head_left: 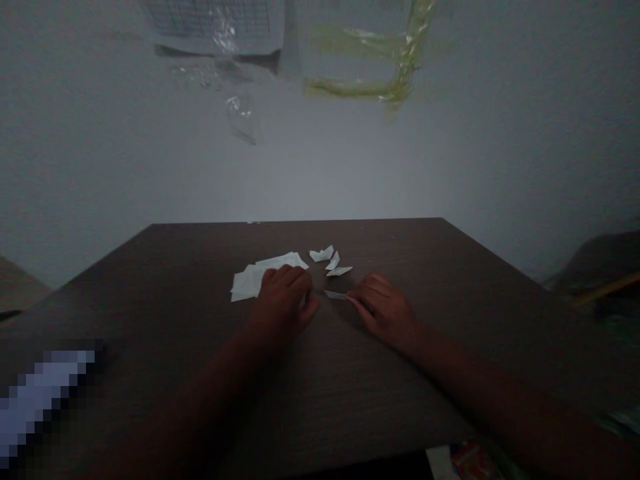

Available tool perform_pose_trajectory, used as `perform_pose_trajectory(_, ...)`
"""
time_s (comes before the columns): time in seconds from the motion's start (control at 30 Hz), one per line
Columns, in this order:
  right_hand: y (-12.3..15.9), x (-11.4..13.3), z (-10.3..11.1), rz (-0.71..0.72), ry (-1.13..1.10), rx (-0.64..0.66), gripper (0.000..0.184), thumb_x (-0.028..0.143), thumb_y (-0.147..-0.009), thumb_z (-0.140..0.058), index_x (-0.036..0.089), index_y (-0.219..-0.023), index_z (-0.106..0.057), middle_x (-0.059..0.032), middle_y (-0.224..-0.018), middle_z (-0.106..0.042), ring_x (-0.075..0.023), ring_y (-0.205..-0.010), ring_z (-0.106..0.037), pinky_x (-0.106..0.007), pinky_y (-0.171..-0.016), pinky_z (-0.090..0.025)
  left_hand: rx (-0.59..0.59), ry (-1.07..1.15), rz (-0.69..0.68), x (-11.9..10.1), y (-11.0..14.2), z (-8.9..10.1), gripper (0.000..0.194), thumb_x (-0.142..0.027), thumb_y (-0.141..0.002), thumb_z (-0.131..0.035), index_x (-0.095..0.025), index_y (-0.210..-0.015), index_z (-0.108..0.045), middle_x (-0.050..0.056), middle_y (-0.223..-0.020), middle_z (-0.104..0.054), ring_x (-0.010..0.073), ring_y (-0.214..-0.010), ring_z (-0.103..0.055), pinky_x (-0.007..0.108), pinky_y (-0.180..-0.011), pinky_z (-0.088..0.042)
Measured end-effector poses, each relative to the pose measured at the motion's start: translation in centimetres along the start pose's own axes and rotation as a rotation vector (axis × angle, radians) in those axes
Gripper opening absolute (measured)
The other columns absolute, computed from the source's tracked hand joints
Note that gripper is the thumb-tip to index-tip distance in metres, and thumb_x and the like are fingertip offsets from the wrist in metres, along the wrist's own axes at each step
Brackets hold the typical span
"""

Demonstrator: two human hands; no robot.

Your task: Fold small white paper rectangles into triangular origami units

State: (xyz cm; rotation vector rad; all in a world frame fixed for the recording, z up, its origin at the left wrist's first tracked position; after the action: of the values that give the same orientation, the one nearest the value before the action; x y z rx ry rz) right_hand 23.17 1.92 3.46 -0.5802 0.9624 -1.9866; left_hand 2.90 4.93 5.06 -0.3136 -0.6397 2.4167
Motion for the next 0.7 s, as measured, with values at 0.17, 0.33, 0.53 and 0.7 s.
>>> perform_pose_trajectory(0.17, -0.2, 1.4, -0.8, 0.055, -0.013, -0.031, 0.022, 0.019, -0.117, -0.061, 0.021, -0.105, -0.080, -0.0049, -0.086, -0.079, -0.0225, -0.078, -0.071, -0.040, -0.078, -0.065, -0.001, 0.045, -0.134, -4.3, 0.5, -1.0, 0.017, -0.009, -0.101, -0.063, -0.023, -0.102, -0.073, 0.008, -0.107, -0.082, 0.0304, -0.104, -0.074, 0.046, -0.097, -0.054)
perform_pose_trajectory(0.33, -0.2, 1.6, -1.2, 0.037, -0.004, -0.004, 0.027, 0.020, -0.117, -0.059, 0.027, -0.102, -0.080, -0.0050, -0.087, -0.080, -0.0242, -0.077, -0.073, -0.043, -0.078, -0.067, 0.011, 0.048, -0.105, -4.4, 0.6, -1.0, 0.018, -0.010, -0.103, -0.062, -0.024, -0.102, -0.074, 0.009, -0.107, -0.082, 0.0315, -0.104, -0.074, 0.049, -0.098, -0.055)
perform_pose_trajectory(0.53, -0.1, 1.9, -1.3, 0.063, -0.018, -0.006, 0.024, 0.017, -0.116, -0.061, 0.021, -0.101, -0.080, -0.0053, -0.085, -0.080, -0.0232, -0.076, -0.072, -0.042, -0.078, -0.067, 0.074, 0.012, -0.121, -4.8, 0.6, -1.2, 0.015, -0.009, -0.102, -0.063, -0.020, -0.101, -0.073, 0.008, -0.101, -0.080, 0.0297, -0.101, -0.075, 0.048, -0.096, -0.056)
perform_pose_trajectory(0.7, 0.0, 1.9, -1.4, 0.046, -0.017, -0.008, 0.025, 0.017, -0.116, -0.061, 0.023, -0.101, -0.080, -0.0049, -0.086, -0.080, -0.0236, -0.077, -0.071, -0.041, -0.077, -0.065, 0.073, -0.015, -0.082, -5.2, 0.5, -0.6, 0.017, -0.007, -0.103, -0.062, -0.021, -0.101, -0.072, 0.006, -0.105, -0.081, 0.0288, -0.104, -0.076, 0.046, -0.098, -0.057)
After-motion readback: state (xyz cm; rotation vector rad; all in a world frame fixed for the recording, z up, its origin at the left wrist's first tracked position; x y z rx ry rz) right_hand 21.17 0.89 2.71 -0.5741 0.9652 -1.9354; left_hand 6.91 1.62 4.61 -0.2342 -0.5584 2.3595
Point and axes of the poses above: each hand's wrist, its own y-axis away from the middle knuckle, its own z-axis out of the back of the hand, x = y × z, the point moved 7 cm from there along -y, towards the middle knuckle
